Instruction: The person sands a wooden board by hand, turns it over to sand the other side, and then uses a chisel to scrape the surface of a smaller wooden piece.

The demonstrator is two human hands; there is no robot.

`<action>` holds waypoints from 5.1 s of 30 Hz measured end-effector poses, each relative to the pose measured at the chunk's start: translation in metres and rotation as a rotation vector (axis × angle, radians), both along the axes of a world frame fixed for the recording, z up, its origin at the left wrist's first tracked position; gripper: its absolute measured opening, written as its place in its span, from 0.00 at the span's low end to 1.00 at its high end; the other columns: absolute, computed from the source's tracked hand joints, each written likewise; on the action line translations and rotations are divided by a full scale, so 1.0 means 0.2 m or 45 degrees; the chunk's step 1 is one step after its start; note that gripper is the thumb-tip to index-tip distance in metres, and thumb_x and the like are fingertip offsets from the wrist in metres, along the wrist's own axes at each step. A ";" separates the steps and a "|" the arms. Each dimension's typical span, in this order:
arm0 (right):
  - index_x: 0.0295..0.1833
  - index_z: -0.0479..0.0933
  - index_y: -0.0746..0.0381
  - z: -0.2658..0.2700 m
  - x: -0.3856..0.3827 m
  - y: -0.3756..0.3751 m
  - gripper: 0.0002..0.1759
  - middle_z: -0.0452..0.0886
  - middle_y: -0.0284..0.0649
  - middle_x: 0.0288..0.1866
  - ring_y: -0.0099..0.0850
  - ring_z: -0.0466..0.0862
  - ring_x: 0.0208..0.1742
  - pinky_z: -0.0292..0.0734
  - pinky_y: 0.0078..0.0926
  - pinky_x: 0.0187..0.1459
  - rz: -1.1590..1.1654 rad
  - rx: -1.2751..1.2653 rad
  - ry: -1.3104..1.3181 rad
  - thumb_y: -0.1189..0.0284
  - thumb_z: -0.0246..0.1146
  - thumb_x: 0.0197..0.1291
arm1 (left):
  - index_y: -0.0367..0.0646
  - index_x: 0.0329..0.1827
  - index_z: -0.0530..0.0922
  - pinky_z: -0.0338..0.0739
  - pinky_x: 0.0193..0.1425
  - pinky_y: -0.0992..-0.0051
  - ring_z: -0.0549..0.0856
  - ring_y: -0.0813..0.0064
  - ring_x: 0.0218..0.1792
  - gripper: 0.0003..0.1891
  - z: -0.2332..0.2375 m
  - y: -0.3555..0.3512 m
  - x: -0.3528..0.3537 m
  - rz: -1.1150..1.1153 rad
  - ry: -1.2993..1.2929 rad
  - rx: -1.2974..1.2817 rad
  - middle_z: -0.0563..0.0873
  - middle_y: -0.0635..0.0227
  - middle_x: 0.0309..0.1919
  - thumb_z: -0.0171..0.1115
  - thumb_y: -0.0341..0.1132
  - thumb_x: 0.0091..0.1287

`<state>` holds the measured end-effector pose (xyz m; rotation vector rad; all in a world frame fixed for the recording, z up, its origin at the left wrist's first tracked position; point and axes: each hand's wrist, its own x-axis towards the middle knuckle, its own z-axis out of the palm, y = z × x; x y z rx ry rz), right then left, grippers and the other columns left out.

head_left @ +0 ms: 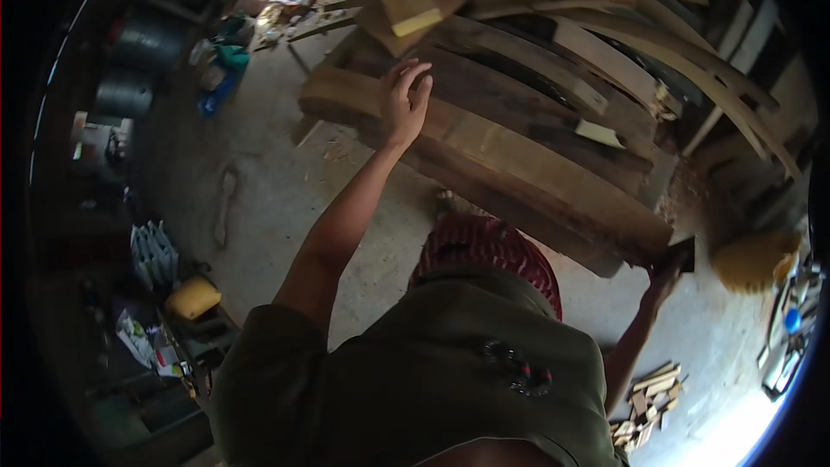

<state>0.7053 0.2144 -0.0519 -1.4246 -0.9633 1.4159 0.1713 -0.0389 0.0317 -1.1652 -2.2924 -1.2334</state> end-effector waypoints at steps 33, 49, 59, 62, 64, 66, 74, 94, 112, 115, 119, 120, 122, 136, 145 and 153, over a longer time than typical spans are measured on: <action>0.65 0.74 0.65 0.24 -0.29 0.06 0.30 0.79 0.43 0.59 0.30 0.75 0.62 0.63 0.35 0.69 -0.274 0.380 -0.227 0.50 0.55 0.73 | 0.32 0.67 0.70 0.65 0.72 0.61 0.76 0.55 0.65 0.48 -0.10 -0.64 -1.22 0.417 -1.405 0.717 0.77 0.53 0.64 0.35 0.73 0.70; 0.64 0.75 0.64 0.52 -0.78 -0.34 0.25 0.75 0.50 0.69 0.45 0.72 0.71 0.61 0.48 0.74 0.543 1.289 -1.610 0.80 0.57 0.59 | 0.27 0.76 0.53 0.57 0.77 0.61 0.67 0.53 0.73 0.49 -0.13 -0.61 -1.22 0.413 -1.364 0.905 0.64 0.44 0.73 0.31 0.70 0.73; 0.68 0.72 0.66 0.70 -1.41 -0.75 0.27 0.73 0.51 0.70 0.48 0.71 0.72 0.63 0.44 0.74 0.850 1.373 -1.420 0.81 0.56 0.60 | 0.26 0.75 0.59 0.53 0.77 0.66 0.66 0.57 0.72 0.51 -0.16 -0.55 -1.22 0.997 -0.990 0.601 0.66 0.45 0.73 0.33 0.72 0.72; 0.68 0.74 0.63 0.62 -1.19 -0.61 0.25 0.76 0.48 0.68 0.44 0.73 0.71 0.61 0.47 0.74 0.848 1.434 -1.408 0.81 0.50 0.64 | 0.32 0.78 0.54 0.54 0.77 0.67 0.63 0.62 0.74 0.44 0.01 -0.51 -1.03 0.679 -1.078 0.752 0.62 0.52 0.75 0.33 0.66 0.76; 0.72 0.71 0.56 0.52 -0.89 -0.45 0.25 0.73 0.47 0.72 0.39 0.69 0.75 0.44 0.54 0.78 0.737 1.340 -1.987 0.73 0.42 0.74 | 0.33 0.78 0.54 0.54 0.77 0.66 0.63 0.62 0.74 0.44 -0.08 -0.53 -1.09 0.637 -1.092 0.867 0.63 0.52 0.75 0.33 0.66 0.76; 0.73 0.68 0.62 0.57 -0.80 -0.40 0.24 0.70 0.48 0.74 0.41 0.69 0.75 0.48 0.50 0.79 0.597 0.963 -2.087 0.71 0.46 0.75 | 0.33 0.78 0.55 0.54 0.77 0.66 0.63 0.62 0.74 0.43 -0.08 -0.53 -1.06 0.577 -1.120 0.966 0.64 0.53 0.75 0.33 0.66 0.76; 0.68 0.69 0.71 0.69 -1.99 -0.98 0.33 0.69 0.58 0.72 0.50 0.68 0.75 0.59 0.50 0.76 1.182 1.449 -1.257 0.81 0.64 0.54 | 0.27 0.63 0.72 0.65 0.68 0.67 0.77 0.62 0.59 0.44 -0.06 -0.50 -1.06 0.708 -1.019 0.850 0.80 0.53 0.58 0.33 0.67 0.76; 0.74 0.58 0.73 0.67 -3.27 -1.49 0.36 0.58 0.62 0.78 0.52 0.59 0.79 0.47 0.43 0.80 1.636 1.985 -1.275 0.65 0.52 0.64 | 0.32 0.63 0.71 0.75 0.63 0.64 0.83 0.62 0.52 0.45 -0.28 -0.61 -1.14 -0.359 -1.813 1.546 0.83 0.57 0.53 0.35 0.72 0.72; 0.74 0.62 0.68 0.69 -3.19 -1.39 0.32 0.62 0.51 0.78 0.41 0.62 0.79 0.51 0.36 0.80 1.793 1.805 -1.020 0.65 0.50 0.68 | 0.30 0.64 0.69 0.66 0.71 0.64 0.76 0.63 0.62 0.36 -0.26 -0.61 -1.18 -0.016 -1.549 1.188 0.77 0.53 0.61 0.32 0.60 0.79; 0.76 0.60 0.66 0.72 -2.73 -1.22 0.32 0.60 0.49 0.79 0.38 0.59 0.80 0.46 0.35 0.81 1.698 1.616 -1.197 0.71 0.50 0.67 | 0.25 0.66 0.66 0.66 0.71 0.64 0.75 0.61 0.62 0.40 -0.16 -0.55 -1.11 0.348 -1.180 0.858 0.74 0.49 0.64 0.33 0.62 0.79; 0.75 0.62 0.66 0.69 -2.44 -1.12 0.32 0.61 0.48 0.79 0.40 0.61 0.80 0.50 0.36 0.80 1.474 1.445 -1.331 0.74 0.52 0.64 | 0.24 0.71 0.60 0.62 0.72 0.66 0.71 0.59 0.65 0.42 -0.13 -0.56 -1.09 0.578 -1.100 0.748 0.69 0.47 0.68 0.32 0.62 0.79; 0.74 0.63 0.67 0.70 -2.43 -1.14 0.31 0.61 0.47 0.79 0.40 0.62 0.79 0.52 0.37 0.80 1.388 1.397 -1.357 0.75 0.53 0.64 | 0.24 0.71 0.60 0.62 0.72 0.66 0.71 0.59 0.65 0.41 -0.10 -0.53 -1.07 0.684 -1.158 0.721 0.69 0.47 0.68 0.32 0.61 0.79; 0.72 0.66 0.67 0.68 -2.50 -1.16 0.29 0.64 0.50 0.77 0.41 0.65 0.77 0.58 0.38 0.78 1.321 1.410 -1.298 0.76 0.53 0.63 | 0.26 0.71 0.62 0.62 0.71 0.65 0.72 0.59 0.65 0.40 -0.27 -0.57 -1.19 0.491 -1.121 0.849 0.70 0.47 0.67 0.31 0.61 0.79; 0.63 0.74 0.66 0.67 -1.63 -0.82 0.24 0.76 0.51 0.66 0.46 0.74 0.69 0.66 0.42 0.72 0.675 1.171 -1.416 0.76 0.59 0.58 | 0.24 0.70 0.62 0.64 0.72 0.63 0.73 0.55 0.66 0.44 -0.15 -0.57 -1.14 0.484 -1.224 0.738 0.69 0.42 0.67 0.26 0.64 0.78; 0.64 0.75 0.65 0.65 -1.02 -0.50 0.23 0.74 0.50 0.69 0.45 0.72 0.71 0.64 0.44 0.73 0.375 0.994 -1.703 0.74 0.56 0.64 | 0.22 0.71 0.58 0.63 0.73 0.61 0.72 0.53 0.67 0.43 -0.14 -0.58 -1.14 0.442 -1.227 0.807 0.68 0.41 0.68 0.25 0.62 0.78; 0.66 0.73 0.61 0.73 -1.17 -0.65 0.27 0.74 0.47 0.69 0.44 0.73 0.71 0.62 0.43 0.75 0.731 1.179 -1.457 0.82 0.56 0.58 | 0.25 0.72 0.60 0.62 0.74 0.61 0.71 0.51 0.68 0.43 -0.10 -0.55 -1.13 0.412 -1.337 0.894 0.68 0.42 0.69 0.27 0.63 0.77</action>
